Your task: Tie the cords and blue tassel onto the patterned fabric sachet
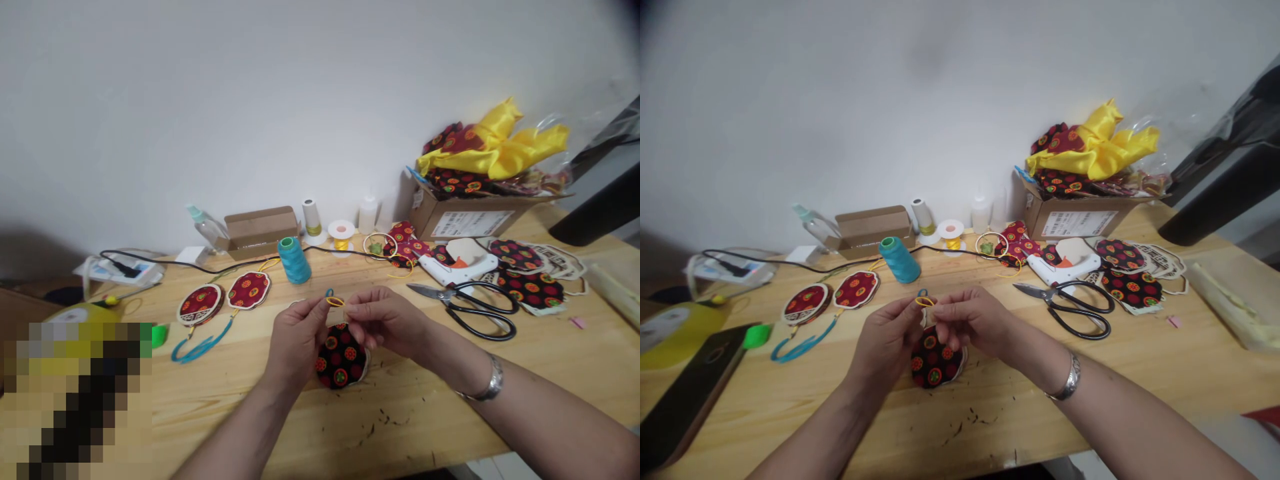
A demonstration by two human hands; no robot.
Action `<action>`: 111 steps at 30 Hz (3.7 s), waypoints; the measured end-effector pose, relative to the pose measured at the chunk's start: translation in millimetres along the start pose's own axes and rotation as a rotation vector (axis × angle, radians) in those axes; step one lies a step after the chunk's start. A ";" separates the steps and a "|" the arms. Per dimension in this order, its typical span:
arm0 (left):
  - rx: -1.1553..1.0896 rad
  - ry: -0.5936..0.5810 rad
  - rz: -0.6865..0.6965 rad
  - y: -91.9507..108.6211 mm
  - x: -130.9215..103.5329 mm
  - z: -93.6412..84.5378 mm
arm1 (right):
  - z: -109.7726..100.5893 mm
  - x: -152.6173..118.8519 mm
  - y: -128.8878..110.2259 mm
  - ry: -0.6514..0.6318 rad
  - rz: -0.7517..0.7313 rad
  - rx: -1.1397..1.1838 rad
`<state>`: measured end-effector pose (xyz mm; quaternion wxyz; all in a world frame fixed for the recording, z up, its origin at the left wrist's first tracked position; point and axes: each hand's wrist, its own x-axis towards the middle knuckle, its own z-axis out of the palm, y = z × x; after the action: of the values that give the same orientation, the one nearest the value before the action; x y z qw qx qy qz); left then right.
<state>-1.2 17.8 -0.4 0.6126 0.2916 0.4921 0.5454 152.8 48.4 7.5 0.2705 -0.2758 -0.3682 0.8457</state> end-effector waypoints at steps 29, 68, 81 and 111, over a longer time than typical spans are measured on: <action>0.574 0.113 0.339 3.5 -5.3 -2.8 | 3.5 2.6 2.6 0.085 -0.059 -0.028; 0.512 -0.132 0.249 -2.2 -8.5 -3.5 | 4.8 -4.9 -6.9 0.376 -0.516 -0.963; 0.163 -0.289 0.027 -2.3 -5.5 -7.6 | 4.5 -2.3 -12.2 0.327 -0.303 -0.601; 0.230 -0.143 0.029 0.0 -5.6 0.7 | 3.5 -1.0 -8.1 0.327 -0.403 -0.736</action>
<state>-0.1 12.6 1.5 0.6007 0.4054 0.5020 0.4720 153.2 50.7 16.1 0.3684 -0.4064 -0.6433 0.5341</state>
